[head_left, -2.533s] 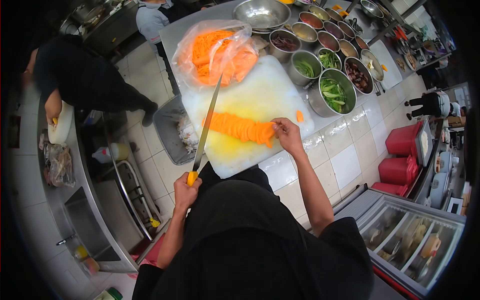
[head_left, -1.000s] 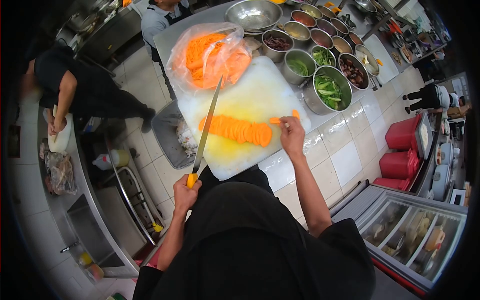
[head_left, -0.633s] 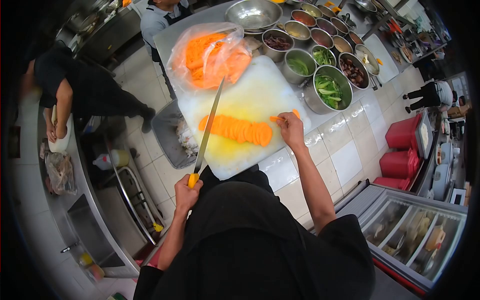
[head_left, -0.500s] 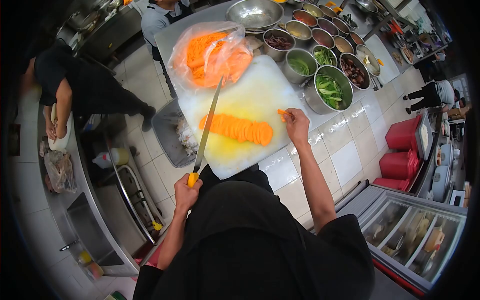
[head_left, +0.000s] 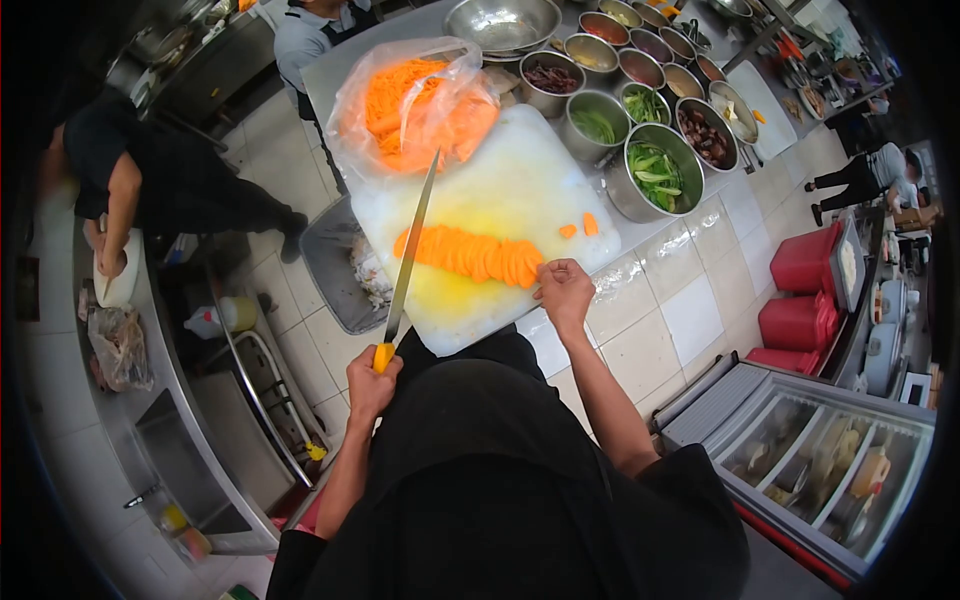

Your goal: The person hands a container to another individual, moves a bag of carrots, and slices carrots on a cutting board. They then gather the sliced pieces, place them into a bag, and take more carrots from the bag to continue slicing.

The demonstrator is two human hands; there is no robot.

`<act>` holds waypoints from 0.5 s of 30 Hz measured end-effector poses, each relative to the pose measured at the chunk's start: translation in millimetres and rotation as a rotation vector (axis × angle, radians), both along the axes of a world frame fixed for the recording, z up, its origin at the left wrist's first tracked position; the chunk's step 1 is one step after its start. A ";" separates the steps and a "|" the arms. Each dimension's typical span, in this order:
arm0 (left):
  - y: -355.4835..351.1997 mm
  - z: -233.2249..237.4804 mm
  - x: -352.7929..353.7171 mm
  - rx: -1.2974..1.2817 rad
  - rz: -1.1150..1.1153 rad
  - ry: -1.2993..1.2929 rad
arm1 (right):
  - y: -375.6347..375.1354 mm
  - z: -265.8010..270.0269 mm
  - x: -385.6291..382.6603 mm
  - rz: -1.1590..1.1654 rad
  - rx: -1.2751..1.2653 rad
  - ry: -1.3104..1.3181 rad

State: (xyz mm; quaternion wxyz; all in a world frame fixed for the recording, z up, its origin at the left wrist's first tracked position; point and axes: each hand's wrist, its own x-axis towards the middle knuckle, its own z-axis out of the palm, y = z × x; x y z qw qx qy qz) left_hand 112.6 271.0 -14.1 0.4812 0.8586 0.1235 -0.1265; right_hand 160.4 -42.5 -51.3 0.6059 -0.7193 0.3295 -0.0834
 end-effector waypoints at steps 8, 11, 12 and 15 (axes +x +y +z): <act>1.1 -1.7 1.5 0.021 -0.027 -0.018 | -8.3 -0.9 1.6 0.074 -0.447 -0.003; -0.6 3.8 1.7 -0.004 -0.005 0.010 | -47.1 -4.9 20.2 -0.004 -0.618 -0.102; -1.0 4.9 1.5 -0.014 -0.007 0.006 | -59.4 -5.8 27.2 -0.004 -0.619 -0.103; 1.4 1.7 0.9 -0.002 -0.022 0.007 | -80.6 1.0 43.6 0.014 -0.801 -0.098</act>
